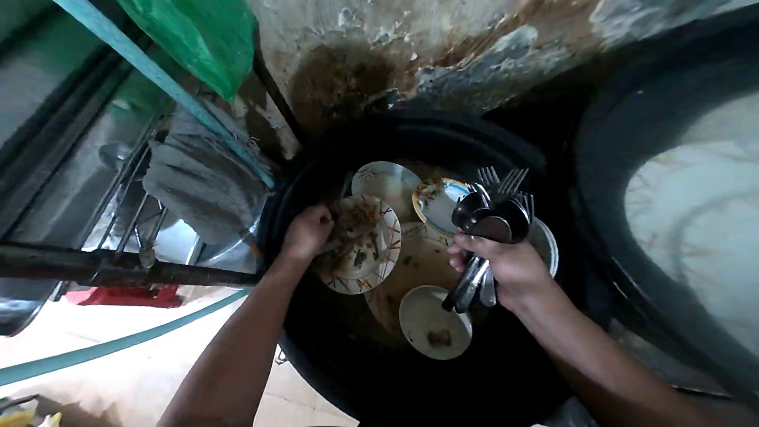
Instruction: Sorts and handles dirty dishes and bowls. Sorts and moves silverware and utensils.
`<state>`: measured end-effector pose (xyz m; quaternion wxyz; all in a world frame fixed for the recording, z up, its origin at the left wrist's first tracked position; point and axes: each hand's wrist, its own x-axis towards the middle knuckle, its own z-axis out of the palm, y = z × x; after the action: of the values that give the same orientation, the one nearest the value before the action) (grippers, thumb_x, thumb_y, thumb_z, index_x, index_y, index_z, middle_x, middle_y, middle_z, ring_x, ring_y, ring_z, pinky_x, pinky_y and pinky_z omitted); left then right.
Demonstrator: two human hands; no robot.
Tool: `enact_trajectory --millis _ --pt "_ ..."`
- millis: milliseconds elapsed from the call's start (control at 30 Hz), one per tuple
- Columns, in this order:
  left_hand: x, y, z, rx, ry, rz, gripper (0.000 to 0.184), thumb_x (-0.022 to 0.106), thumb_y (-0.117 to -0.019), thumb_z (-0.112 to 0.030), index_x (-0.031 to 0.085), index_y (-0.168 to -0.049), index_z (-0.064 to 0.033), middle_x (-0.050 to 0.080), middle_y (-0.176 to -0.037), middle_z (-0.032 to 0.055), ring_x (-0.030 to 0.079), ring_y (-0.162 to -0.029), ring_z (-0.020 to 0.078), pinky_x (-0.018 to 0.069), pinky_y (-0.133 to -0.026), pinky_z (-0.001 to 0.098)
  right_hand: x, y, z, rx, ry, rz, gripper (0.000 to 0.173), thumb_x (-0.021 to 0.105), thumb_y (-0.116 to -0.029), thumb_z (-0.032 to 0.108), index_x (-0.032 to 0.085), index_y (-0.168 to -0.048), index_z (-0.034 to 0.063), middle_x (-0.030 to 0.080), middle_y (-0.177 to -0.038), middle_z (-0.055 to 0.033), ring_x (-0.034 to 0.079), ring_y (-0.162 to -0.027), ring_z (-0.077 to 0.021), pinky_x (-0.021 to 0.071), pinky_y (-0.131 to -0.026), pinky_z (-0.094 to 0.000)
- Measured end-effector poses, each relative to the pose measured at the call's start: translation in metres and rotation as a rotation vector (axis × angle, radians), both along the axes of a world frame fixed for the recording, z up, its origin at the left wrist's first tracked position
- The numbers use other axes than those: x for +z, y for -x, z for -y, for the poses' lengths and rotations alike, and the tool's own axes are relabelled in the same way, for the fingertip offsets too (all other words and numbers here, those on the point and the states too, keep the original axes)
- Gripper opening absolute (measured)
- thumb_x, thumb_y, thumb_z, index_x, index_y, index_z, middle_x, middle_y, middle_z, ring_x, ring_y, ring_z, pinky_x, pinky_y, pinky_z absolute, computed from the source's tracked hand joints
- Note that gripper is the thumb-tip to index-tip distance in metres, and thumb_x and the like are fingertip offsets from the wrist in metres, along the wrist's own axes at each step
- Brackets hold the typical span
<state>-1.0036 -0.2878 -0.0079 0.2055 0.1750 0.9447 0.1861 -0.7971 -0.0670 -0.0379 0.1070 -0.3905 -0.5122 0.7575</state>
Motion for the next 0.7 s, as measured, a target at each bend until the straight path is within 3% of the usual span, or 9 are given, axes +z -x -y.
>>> enact_trajectory --millis 100,167,233,300,333,400,500,600,700 --pt "0.027 -0.014 -0.006 -0.076 -0.119 -0.219 0.018 0.063 -0.1021 -0.017 0.072 -0.111 -0.0044 0.068 -0.121 0.0136 0.067 -0.110 0.0265 0.0536 -0.097 0.0483 0.005 0.000 0.001 -0.009 0.054 0.040 0.006 0.060 -0.0993 0.001 0.065 -0.103 0.0009 0.070 -0.073 -0.0082 0.066 -0.058 -0.0153 0.0588 -0.056 -0.0284" --pt "0.038 -0.032 -0.015 -0.274 -0.356 -0.469 0.013 0.066 -0.0973 -0.010 0.074 -0.102 -0.0007 0.070 -0.112 0.0146 0.069 -0.102 0.0226 0.0580 -0.091 0.0399 0.008 0.000 0.001 0.014 0.185 0.053 0.010 0.057 -0.1016 0.005 0.064 -0.106 0.0016 0.071 -0.076 -0.0086 0.068 -0.059 -0.0162 0.0596 -0.056 -0.0301" --pt "0.045 -0.060 -0.034 -0.490 -0.554 -0.634 0.010 0.070 -0.0917 -0.003 0.076 -0.099 -0.0011 0.071 -0.111 0.0158 0.070 -0.102 0.0239 0.0603 -0.089 0.0384 0.010 -0.001 -0.001 0.072 0.347 0.035 0.015 0.051 -0.1041 0.009 0.061 -0.114 0.0042 0.071 -0.080 -0.0074 0.069 -0.063 -0.0157 0.0607 -0.057 -0.0308" --pt "0.042 -0.092 -0.059 -0.701 -0.672 -0.744 0.009 0.074 -0.0875 -0.005 0.078 -0.095 -0.0056 0.074 -0.106 0.0156 0.072 -0.102 0.0272 0.0606 -0.087 0.0406 0.013 -0.005 -0.001 0.132 0.395 -0.016 0.019 0.043 -0.1057 0.011 0.062 -0.103 0.0080 0.070 -0.078 -0.0039 0.067 -0.062 -0.0109 0.0592 -0.055 -0.0273" --pt "0.035 -0.103 -0.069 -0.809 -0.734 -0.725 0.007 0.073 -0.0890 -0.007 0.077 -0.094 -0.0068 0.073 -0.103 0.0137 0.070 -0.104 0.0276 0.0582 -0.093 0.0422 0.015 -0.008 0.001 0.142 0.379 -0.056 0.026 0.042 -0.1039 0.012 0.065 -0.092 0.0114 0.069 -0.074 -0.0006 0.066 -0.060 -0.0065 0.0579 -0.053 -0.0238" --pt "0.015 -0.114 -0.081 -0.977 -0.718 -0.704 0.008 0.067 -0.0936 -0.005 0.073 -0.091 -0.0085 0.073 -0.104 0.0096 0.069 -0.109 0.0266 0.0514 -0.107 0.0447 0.013 -0.014 0.002 0.149 0.346 -0.133 0.030 0.043 -0.0992 0.010 0.068 -0.083 0.0161 0.070 -0.072 0.0027 0.066 -0.062 -0.0012 0.0574 -0.056 -0.0199" --pt "-0.010 -0.114 -0.074 -1.039 -0.548 -0.713 0.013 0.066 -0.0944 -0.003 0.074 -0.101 -0.0091 0.073 -0.108 0.0073 0.065 -0.118 0.0265 0.0387 -0.119 0.0507 0.013 -0.012 0.001 0.126 0.361 -0.091 0.026 0.044 -0.0954 0.002 0.066 -0.085 0.0100 0.070 -0.071 -0.0025 0.067 -0.061 -0.0052 0.0580 -0.054 -0.0221" --pt "-0.018 -0.120 -0.057 -0.993 -0.353 -0.706 0.025 0.064 -0.0968 -0.006 0.073 -0.119 -0.0122 0.072 -0.125 0.0038 0.056 -0.135 0.0251 0.0309 -0.122 0.0556 0.018 -0.010 0.005 0.088 0.353 0.059 0.018 0.048 -0.0962 0.002 0.064 -0.092 0.0074 0.070 -0.075 -0.0054 0.068 -0.064 -0.0105 0.0585 -0.054 -0.0275" --pt "-0.016 -0.121 -0.053 -0.900 -0.347 -0.616 0.031 0.069 -0.0942 -0.009 0.073 -0.124 -0.0174 0.068 -0.131 0.0030 0.053 -0.138 0.0258 0.0285 -0.121 0.0622 0.018 -0.012 0.005 0.118 0.387 -0.012 0.018 0.051 -0.0881 0.002 0.065 -0.097 0.0066 0.072 -0.083 -0.0091 0.070 -0.070 -0.0139 0.0604 -0.059 -0.0307"
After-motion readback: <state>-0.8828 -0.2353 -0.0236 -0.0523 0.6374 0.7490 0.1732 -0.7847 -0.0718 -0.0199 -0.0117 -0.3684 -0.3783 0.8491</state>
